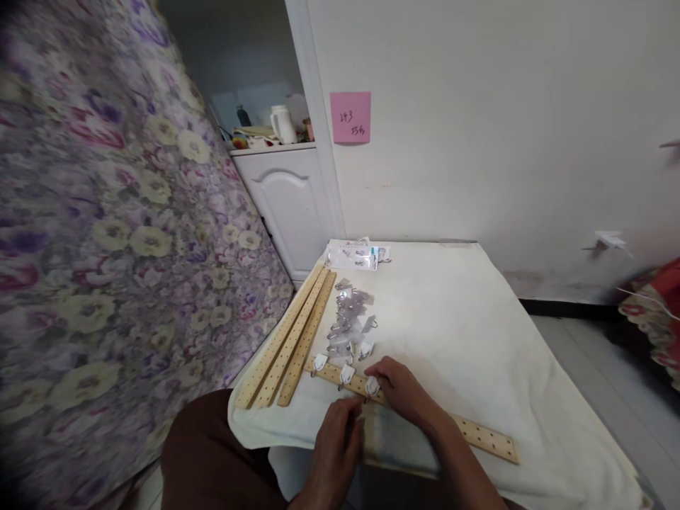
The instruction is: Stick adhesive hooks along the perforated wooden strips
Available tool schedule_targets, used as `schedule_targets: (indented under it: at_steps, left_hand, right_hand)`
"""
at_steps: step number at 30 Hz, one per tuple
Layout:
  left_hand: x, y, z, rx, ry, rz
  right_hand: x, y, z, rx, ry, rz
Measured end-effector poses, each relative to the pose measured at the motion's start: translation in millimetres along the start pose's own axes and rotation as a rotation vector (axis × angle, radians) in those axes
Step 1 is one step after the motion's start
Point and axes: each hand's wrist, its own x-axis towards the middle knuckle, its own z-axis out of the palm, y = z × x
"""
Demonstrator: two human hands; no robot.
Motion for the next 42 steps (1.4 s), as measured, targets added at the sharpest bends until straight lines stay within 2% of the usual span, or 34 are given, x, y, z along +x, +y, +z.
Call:
schedule_targets:
  at_steps: [8, 17, 26, 42]
  left_hand:
    - [0.3, -5.9, 4.4, 0.032, -0.003, 0.061]
    - [3.0, 0.6, 2.5, 0.097, -0.064, 0.063]
    - [5.8, -6.0, 6.1, 0.151, -0.056, 0.13]
    - [8.3, -7.1, 6.0, 0.229, -0.082, 0.152]
  right_hand:
    - [0.6, 3.5, -3.4, 0.018, -0.037, -0.02]
    - [-2.6, 1.3, -8.1, 0.023, -0.043, -0.021]
    - [-2.9, 5.0, -5.0, 0.026, -0.028, -0.027]
    - [-1.9, 5.3, -3.0, -0.001, -0.021, 0.005]
